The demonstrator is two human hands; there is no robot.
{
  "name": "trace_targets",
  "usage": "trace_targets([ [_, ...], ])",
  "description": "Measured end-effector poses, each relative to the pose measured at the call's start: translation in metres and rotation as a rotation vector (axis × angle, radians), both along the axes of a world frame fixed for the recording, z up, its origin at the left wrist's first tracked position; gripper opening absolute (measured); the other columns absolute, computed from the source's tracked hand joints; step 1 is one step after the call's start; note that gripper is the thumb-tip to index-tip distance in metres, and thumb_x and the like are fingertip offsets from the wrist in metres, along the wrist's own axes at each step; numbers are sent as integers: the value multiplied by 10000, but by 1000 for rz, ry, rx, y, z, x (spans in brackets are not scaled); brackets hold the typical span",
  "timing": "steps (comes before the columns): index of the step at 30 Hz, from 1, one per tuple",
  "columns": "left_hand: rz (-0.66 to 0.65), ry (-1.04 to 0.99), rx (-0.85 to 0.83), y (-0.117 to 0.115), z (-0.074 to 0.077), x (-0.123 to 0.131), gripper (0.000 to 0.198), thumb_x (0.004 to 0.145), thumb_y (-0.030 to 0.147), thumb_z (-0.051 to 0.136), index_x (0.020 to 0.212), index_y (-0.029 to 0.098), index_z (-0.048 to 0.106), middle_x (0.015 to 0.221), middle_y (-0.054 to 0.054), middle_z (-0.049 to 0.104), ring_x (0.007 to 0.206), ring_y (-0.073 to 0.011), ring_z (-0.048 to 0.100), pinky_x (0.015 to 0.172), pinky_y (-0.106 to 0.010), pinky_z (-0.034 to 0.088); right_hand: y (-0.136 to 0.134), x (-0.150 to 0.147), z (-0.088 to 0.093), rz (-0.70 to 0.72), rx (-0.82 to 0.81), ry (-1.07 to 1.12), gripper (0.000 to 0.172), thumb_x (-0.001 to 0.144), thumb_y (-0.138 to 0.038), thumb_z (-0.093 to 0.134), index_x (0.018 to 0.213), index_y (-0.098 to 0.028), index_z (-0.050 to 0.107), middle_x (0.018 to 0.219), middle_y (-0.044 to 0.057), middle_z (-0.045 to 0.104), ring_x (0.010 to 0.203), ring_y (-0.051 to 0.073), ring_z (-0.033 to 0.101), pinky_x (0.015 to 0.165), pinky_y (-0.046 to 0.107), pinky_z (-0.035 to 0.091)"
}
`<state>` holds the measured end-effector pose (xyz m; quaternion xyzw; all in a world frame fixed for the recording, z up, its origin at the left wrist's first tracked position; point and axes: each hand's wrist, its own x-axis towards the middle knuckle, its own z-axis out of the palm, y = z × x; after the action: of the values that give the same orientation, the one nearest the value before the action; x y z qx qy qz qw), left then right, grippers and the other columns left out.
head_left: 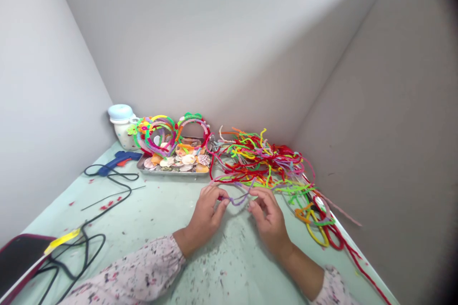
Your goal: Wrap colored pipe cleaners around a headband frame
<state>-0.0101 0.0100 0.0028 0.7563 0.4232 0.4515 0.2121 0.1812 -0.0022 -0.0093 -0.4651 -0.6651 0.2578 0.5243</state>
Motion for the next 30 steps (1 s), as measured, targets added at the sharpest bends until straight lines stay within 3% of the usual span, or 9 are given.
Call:
trace_targets([
  [4,19,-40,-48,1,-3,0,162,904,284,475,950,195,601,924,-56,622,941,-206,528,864,-350,398,-3,-1,4,92,41,-126,137,892,-273,499,935,-221,618,984,81,568,904,203,557,754,321,485],
  [9,-7,-51,-60,2,-3,0,190,918,269,452,967,193,619,903,-46,636,909,-189,544,869,-344,392,-3,-5,4,171,-38,-169,171,891,-294,499,964,-218,634,962,76,588,790,177,565,680,293,482],
  [16,-17,-75,-148,0,-4,-1,187,920,286,428,923,177,579,876,-47,608,866,-187,542,795,-315,415,4,-5,-4,156,-289,22,299,886,-377,492,1127,-219,572,1014,71,597,664,145,574,599,281,511],
  [21,-55,-55,-186,-1,-6,0,188,922,285,401,926,180,558,828,-39,595,825,-187,543,744,-300,420,5,-4,-5,152,-362,79,400,855,-400,535,1208,-213,526,1049,75,601,618,123,581,577,271,507],
  [27,-66,-40,-167,-2,-4,1,159,903,248,401,899,179,545,816,-33,583,793,-177,536,730,-293,408,9,-2,-1,163,-448,214,463,826,-438,550,1204,-175,506,967,59,607,588,113,570,538,255,458],
  [30,-99,-21,-169,-1,-3,0,174,901,244,399,898,179,560,813,-33,588,794,-176,534,740,-297,405,11,0,1,200,-443,285,420,815,-445,567,1138,-178,527,826,20,600,583,115,552,530,247,430],
])
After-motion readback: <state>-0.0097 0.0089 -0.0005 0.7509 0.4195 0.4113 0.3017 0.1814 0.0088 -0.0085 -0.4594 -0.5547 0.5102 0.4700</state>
